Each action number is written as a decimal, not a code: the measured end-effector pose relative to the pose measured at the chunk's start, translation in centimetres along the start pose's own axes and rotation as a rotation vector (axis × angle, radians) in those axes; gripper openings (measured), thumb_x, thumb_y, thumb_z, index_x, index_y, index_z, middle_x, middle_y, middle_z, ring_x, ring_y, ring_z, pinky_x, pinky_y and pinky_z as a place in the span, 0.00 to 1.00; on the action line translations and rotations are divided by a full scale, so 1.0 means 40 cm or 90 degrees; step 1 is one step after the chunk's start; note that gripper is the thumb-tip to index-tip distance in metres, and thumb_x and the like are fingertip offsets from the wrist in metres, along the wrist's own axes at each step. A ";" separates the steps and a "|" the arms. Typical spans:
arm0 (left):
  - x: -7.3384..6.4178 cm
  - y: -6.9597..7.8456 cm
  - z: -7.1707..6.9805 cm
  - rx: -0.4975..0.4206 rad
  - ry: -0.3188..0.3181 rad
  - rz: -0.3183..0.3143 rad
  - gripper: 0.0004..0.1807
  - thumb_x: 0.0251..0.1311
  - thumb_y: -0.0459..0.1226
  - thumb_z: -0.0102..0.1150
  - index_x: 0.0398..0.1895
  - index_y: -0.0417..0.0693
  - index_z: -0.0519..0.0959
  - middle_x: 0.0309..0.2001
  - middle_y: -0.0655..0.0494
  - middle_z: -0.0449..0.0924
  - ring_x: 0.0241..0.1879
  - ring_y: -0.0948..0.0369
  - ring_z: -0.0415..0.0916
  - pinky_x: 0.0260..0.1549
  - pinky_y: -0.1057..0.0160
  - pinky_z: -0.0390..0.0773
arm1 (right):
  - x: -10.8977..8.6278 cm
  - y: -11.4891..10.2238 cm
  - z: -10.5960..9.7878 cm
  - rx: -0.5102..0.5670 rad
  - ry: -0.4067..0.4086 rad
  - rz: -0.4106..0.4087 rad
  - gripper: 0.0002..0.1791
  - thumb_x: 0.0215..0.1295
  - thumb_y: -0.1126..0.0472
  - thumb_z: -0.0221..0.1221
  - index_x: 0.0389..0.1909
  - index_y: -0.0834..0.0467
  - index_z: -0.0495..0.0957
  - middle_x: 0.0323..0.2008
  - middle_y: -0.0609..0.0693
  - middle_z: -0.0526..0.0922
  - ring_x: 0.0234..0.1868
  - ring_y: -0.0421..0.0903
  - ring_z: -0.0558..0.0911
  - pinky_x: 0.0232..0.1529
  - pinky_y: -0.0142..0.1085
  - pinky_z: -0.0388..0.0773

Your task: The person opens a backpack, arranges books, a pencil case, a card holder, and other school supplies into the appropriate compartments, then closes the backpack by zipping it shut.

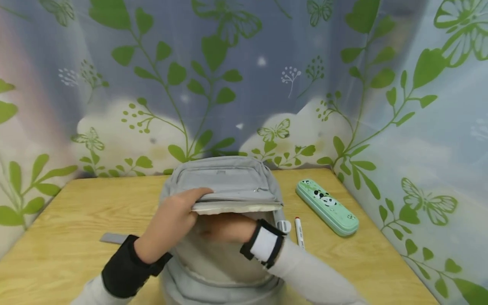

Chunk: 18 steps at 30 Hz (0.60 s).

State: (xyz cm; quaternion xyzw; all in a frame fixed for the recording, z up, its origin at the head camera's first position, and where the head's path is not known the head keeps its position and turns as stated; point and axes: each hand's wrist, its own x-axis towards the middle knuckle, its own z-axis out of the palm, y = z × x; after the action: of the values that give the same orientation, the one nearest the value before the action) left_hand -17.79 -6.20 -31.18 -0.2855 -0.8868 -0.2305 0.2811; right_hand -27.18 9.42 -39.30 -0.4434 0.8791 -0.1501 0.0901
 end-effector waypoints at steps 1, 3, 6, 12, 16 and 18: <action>-0.001 -0.002 0.000 -0.004 -0.002 -0.005 0.26 0.48 0.18 0.54 0.51 0.44 0.77 0.45 0.48 0.82 0.31 0.58 0.81 0.21 0.71 0.67 | -0.056 -0.061 -0.052 -0.036 -0.015 -0.021 0.30 0.63 0.52 0.58 0.64 0.58 0.63 0.63 0.54 0.66 0.63 0.48 0.67 0.63 0.40 0.64; -0.003 -0.006 0.002 -0.006 -0.003 -0.017 0.25 0.48 0.18 0.54 0.51 0.44 0.77 0.46 0.49 0.82 0.34 0.57 0.81 0.23 0.70 0.69 | -0.151 -0.135 -0.121 -0.056 -0.061 -0.007 0.32 0.66 0.50 0.56 0.67 0.56 0.60 0.70 0.54 0.57 0.70 0.50 0.59 0.68 0.43 0.59; -0.006 -0.012 0.006 -0.013 -0.003 -0.031 0.26 0.48 0.18 0.53 0.51 0.45 0.77 0.46 0.49 0.82 0.37 0.57 0.81 0.27 0.67 0.74 | -0.259 -0.150 -0.175 -0.005 -0.125 -0.016 0.31 0.69 0.46 0.49 0.69 0.52 0.58 0.72 0.53 0.52 0.72 0.51 0.55 0.67 0.44 0.60; -0.010 -0.013 0.014 -0.014 -0.003 -0.029 0.26 0.45 0.17 0.54 0.49 0.45 0.78 0.44 0.50 0.83 0.39 0.56 0.82 0.27 0.67 0.75 | -0.451 -0.032 -0.246 0.162 -0.107 0.003 0.16 0.73 0.54 0.45 0.57 0.48 0.70 0.53 0.46 0.77 0.53 0.39 0.76 0.49 0.35 0.75; -0.009 -0.015 0.013 -0.007 -0.005 -0.033 0.27 0.44 0.18 0.55 0.49 0.45 0.78 0.44 0.49 0.83 0.36 0.56 0.82 0.22 0.70 0.69 | -0.525 0.114 -0.277 0.113 0.052 0.153 0.11 0.72 0.58 0.47 0.46 0.59 0.73 0.41 0.52 0.79 0.41 0.44 0.78 0.39 0.37 0.76; -0.009 -0.017 0.011 -0.004 -0.005 -0.037 0.27 0.45 0.18 0.55 0.50 0.46 0.78 0.45 0.49 0.83 0.33 0.57 0.81 0.19 0.71 0.62 | -0.535 0.197 -0.265 0.063 0.114 0.270 0.19 0.71 0.55 0.50 0.50 0.68 0.69 0.46 0.64 0.76 0.47 0.56 0.77 0.44 0.46 0.75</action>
State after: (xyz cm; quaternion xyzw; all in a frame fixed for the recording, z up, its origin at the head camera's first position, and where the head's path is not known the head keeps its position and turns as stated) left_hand -18.15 -6.58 -31.91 -0.2615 -0.8950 -0.2404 0.2700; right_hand -23.54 33.06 -31.50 -0.2288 0.9486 -0.2093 0.0629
